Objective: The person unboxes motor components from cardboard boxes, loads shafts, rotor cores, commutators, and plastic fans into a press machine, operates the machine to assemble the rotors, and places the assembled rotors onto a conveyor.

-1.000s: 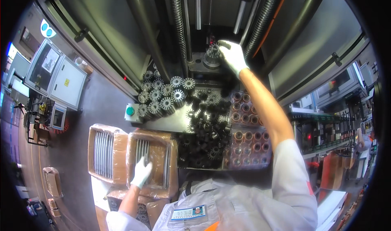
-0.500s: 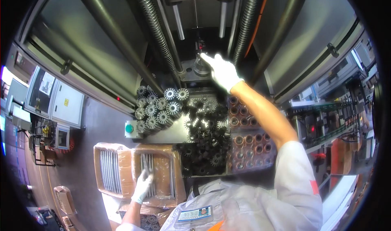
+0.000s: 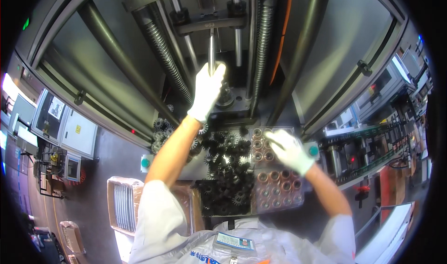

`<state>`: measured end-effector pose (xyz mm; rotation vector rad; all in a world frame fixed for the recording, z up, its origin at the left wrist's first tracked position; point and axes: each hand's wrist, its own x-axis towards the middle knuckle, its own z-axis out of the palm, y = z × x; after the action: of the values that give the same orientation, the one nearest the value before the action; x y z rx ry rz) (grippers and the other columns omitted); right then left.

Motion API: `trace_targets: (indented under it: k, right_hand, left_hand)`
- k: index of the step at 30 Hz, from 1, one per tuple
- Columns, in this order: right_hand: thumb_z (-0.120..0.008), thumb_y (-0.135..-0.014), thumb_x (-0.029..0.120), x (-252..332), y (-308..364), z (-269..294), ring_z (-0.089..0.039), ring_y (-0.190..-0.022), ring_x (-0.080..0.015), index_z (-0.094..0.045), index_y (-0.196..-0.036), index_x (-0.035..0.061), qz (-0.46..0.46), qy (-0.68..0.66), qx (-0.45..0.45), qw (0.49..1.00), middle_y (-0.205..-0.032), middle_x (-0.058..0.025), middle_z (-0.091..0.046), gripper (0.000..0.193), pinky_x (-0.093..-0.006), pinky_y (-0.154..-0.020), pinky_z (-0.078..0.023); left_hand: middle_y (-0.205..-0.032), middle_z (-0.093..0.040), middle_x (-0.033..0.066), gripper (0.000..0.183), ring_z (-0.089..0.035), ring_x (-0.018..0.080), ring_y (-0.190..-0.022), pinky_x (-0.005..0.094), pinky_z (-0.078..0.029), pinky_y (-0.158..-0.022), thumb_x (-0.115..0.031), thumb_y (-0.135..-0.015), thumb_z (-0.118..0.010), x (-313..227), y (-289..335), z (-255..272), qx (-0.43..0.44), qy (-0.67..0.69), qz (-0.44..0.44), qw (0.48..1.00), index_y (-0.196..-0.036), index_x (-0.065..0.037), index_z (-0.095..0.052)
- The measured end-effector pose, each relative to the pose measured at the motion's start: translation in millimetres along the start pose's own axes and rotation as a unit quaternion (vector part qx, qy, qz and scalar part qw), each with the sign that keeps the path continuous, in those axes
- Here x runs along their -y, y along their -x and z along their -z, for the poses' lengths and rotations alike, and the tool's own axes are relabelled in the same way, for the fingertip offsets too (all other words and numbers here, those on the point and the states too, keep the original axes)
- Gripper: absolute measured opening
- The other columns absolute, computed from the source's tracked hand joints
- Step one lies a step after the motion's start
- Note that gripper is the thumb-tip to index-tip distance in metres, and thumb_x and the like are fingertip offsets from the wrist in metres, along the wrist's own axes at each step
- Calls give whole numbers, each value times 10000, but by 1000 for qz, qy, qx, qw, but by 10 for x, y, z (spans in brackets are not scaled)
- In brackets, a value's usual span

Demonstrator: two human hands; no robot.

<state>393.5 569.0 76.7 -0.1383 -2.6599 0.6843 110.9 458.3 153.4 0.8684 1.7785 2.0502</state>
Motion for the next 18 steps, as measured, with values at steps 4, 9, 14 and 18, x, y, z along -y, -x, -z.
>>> trace_targets:
  k: [4, 9, 14, 18]
  right_hand:
    - [-606, -937, 122, 72, 810, 256, -645, -868, -351, -653, -1227, 95, -128, -22, 37, 991, -1003, -148, -626, 295, -419, -759, -531]
    - [-642, -919, 65, 169, 1398, 394, -667, -837, -297, -688, -1163, 47, -197, -59, 24, 978, -974, -142, -664, 249, -379, -740, -529]
    - [-634, -900, 10, 48, 1489, 476, -688, -955, -315, -672, -1159, -20, -189, -68, -27, 979, -1026, -186, -696, 263, -362, -858, -533]
    - [-612, -942, 18, -132, 1051, 645, -658, -1136, -311, -639, -1225, -51, -162, -61, -129, 976, -1200, -211, -682, 293, -370, -995, -495]
  left_hand:
    - [-583, -410, -101, 198, -335, 12, -421, 201, -265, -368, -276, -983, -654, -57, -428, -85, -37, 29, -67, 997, -875, -127, -581]
    - [-553, -414, -71, 325, -329, 52, -389, 245, -241, -374, -288, -970, -668, -72, -947, -102, -20, 43, -124, 991, -761, -133, -472]
    - [-558, -412, -33, 369, -380, 96, -411, 278, -280, -388, -326, -966, -669, -250, -884, -54, 42, 85, -46, 994, -748, -101, -475]
    - [-683, -462, 6, 553, -375, 108, -628, 326, -374, -569, -503, -915, -701, -610, -511, 87, 6, -336, -121, 934, -726, -35, -476]
